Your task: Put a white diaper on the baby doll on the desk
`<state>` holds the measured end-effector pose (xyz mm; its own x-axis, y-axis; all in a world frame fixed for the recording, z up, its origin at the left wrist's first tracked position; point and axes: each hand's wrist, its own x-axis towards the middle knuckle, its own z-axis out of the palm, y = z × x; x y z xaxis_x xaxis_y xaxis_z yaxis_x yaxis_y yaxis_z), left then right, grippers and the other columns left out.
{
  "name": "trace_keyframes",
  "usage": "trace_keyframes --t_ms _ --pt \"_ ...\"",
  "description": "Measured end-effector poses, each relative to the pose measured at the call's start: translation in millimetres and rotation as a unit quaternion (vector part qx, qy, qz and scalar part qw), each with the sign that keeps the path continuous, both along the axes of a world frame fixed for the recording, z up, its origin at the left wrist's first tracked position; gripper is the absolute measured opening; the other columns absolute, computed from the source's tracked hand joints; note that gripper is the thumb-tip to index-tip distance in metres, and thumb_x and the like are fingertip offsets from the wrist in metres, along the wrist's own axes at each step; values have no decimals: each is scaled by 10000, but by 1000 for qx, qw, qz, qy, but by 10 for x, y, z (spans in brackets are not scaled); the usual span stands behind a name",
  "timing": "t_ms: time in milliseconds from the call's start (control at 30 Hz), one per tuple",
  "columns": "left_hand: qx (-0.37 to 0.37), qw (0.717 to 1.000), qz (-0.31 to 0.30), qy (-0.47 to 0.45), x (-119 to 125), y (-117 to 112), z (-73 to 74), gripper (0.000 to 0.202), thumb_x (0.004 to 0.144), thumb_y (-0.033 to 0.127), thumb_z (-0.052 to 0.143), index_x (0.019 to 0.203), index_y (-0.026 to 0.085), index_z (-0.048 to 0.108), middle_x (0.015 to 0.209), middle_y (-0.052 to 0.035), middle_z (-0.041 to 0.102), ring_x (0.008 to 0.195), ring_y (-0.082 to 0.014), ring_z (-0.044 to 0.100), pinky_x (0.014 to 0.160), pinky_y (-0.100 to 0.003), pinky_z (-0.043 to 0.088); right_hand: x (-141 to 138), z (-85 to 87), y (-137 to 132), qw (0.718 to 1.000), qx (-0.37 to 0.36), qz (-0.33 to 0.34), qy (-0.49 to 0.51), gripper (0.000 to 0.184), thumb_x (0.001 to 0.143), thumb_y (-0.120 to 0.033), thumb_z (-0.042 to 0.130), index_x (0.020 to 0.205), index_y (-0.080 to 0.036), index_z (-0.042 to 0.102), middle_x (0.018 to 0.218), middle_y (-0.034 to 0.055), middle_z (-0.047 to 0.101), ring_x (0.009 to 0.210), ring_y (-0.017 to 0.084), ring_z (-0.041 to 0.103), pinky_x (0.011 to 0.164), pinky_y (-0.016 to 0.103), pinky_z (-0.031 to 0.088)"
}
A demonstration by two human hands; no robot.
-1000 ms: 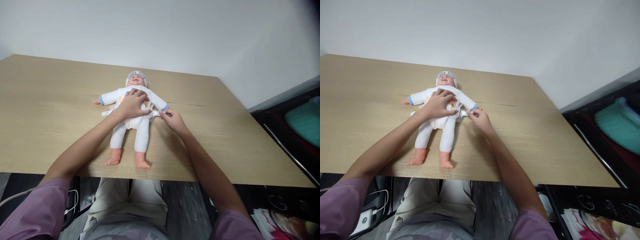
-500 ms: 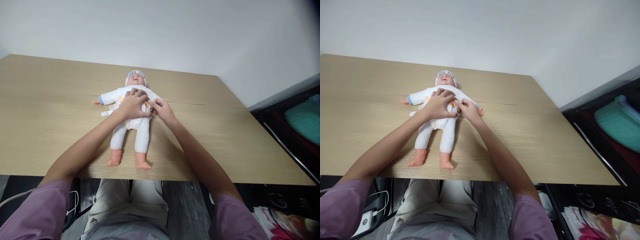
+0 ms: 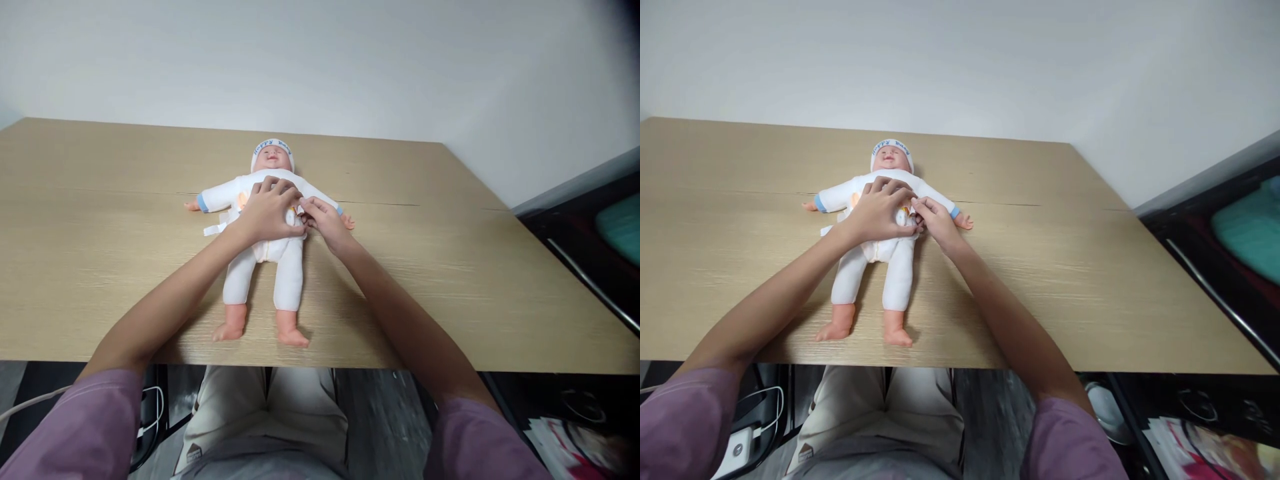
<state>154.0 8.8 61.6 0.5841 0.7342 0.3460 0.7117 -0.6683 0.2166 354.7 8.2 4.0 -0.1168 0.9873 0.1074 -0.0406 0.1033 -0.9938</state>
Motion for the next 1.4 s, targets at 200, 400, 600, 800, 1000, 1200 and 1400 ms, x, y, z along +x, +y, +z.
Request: trace_keyframes --t_ms 200,400,600,800,1000,1200,1400 --pt "3 1000 -2 -1 -13 4 -21 639 879 577 872 1407 237 754 1539 -160 712 1480 -483 531 1182 -625 460 75 -13 -17 1000 -14 1 15 676 708 -825 1004 797 -248 665 764 -20 651 731 138 609 682 253 554" --pt "2 1000 -7 3 -20 -8 -5 553 896 587 874 1337 261 799 1584 -138 690 1492 -480 518 1198 -630 453 113 -62 27 998 -37 -9 43 610 702 -728 1029 781 -247 663 769 -19 659 760 143 643 694 251 580" --pt "-7 1000 -10 0 -22 -15 9 522 892 582 881 1309 276 817 1605 -134 677 1506 -488 501 1212 -647 444 152 -61 24 997 -38 -23 59 585 730 -690 1028 791 -248 650 808 -13 697 766 139 657 727 253 586" --pt "-2 1000 -13 -9 -19 -10 -2 515 888 588 865 1294 274 812 1596 -134 690 1499 -491 513 1217 -654 440 146 -45 6 1000 -2 -19 11 613 801 -782 974 789 -244 681 720 -19 672 667 118 588 628 241 497" --pt "-13 1000 -12 -6 -10 -4 12 535 899 597 853 1318 269 802 1608 -151 678 1514 -507 495 1206 -666 432 68 6 -61 999 -14 -31 -12 657 777 -821 981 775 -243 669 720 -21 666 659 122 595 627 254 509" --pt "-16 1000 -13 -10 -3 16 0 561 891 650 851 1296 266 797 1595 -157 675 1492 -510 499 1211 -679 412 -9 -17 -96 998 -33 -59 2 703 725 -860 987 771 -232 673 720 -29 620 631 107 530 562 254 429" --pt "-9 1000 -12 -11 1 13 -4 553 887 625 866 1297 263 789 1585 -159 679 1494 -513 505 1213 -669 417 -36 -43 -99 997 -47 -68 11 726 701 -895 971 819 -243 675 733 -40 598 641 112 526 554 263 411"
